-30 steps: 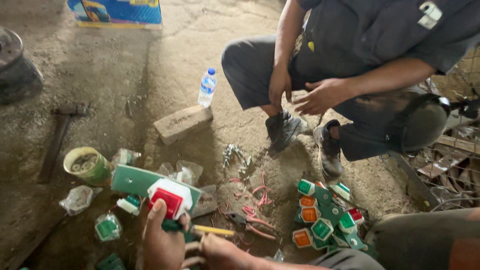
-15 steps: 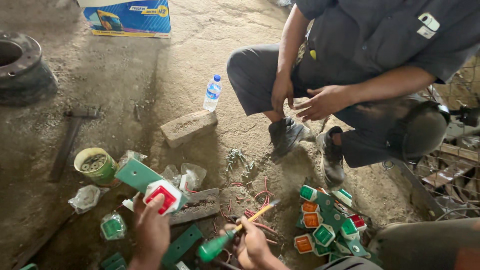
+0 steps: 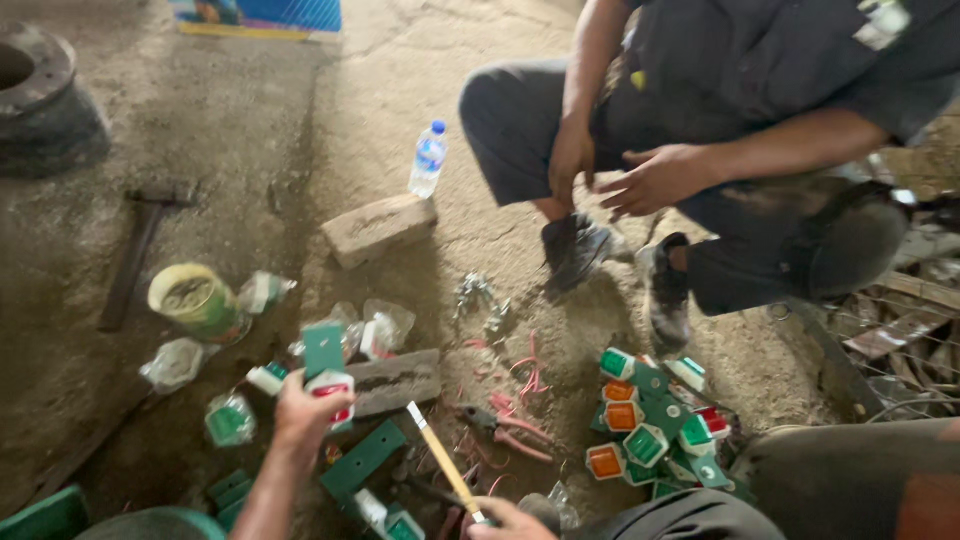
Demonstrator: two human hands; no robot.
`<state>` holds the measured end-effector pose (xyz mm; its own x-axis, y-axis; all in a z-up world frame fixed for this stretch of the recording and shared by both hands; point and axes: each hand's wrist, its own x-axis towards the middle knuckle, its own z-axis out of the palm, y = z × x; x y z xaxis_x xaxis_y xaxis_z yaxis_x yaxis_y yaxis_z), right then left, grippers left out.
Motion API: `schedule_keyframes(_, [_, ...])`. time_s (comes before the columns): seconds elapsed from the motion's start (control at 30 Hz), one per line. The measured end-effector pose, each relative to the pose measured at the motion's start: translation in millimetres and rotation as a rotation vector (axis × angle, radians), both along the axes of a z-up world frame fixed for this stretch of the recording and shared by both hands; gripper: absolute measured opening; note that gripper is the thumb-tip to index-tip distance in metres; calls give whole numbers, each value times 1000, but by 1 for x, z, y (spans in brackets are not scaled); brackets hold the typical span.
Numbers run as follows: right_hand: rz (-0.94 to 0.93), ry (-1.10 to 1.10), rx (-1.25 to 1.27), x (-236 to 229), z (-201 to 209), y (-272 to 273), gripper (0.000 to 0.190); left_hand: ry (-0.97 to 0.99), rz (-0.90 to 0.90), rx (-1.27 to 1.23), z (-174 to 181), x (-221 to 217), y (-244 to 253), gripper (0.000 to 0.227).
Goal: The person sits on the floor and assembles small electrical components, likely vehicle lights. They use a hammer to secure parts, a screwdriver to tighten screws, and pliers to cut wires. The person handles multiple green and red plastic housings and wires throughout the process.
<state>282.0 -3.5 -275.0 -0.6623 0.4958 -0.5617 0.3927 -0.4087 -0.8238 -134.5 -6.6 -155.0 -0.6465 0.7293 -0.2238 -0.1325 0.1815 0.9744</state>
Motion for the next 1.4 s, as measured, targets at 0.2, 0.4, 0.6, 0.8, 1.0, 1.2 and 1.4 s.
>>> schedule_keyframes(0.2, [-142,-75,355,69,126,-32,47,184,-92,-92,4,10,19,97])
schedule_keyframes(0.4, [-50,-299,835,16,237,-41,42,435,-227,-437,21,18,4,73])
schedule_keyframes(0.6, [-8,-508,723,-38,275,-34,42,459,-287,-425,22,15,-13,79])
schedule_keyframes(0.8, [-16,-476,782,-46,272,-37,41,448,-292,-346,30,24,-4,84])
schedule_keyframes(1.0, [-20,-382,835,-40,262,-33,42,459,-284,-276,40,31,-3,83])
schedule_keyframes(1.2, [-40,-386,779,-39,260,-34,41,383,-271,-297,54,33,-2,82])
schedule_keyframes(1.4, [-29,-373,791,-39,270,-31,41,414,-289,-255,57,34,-2,81])
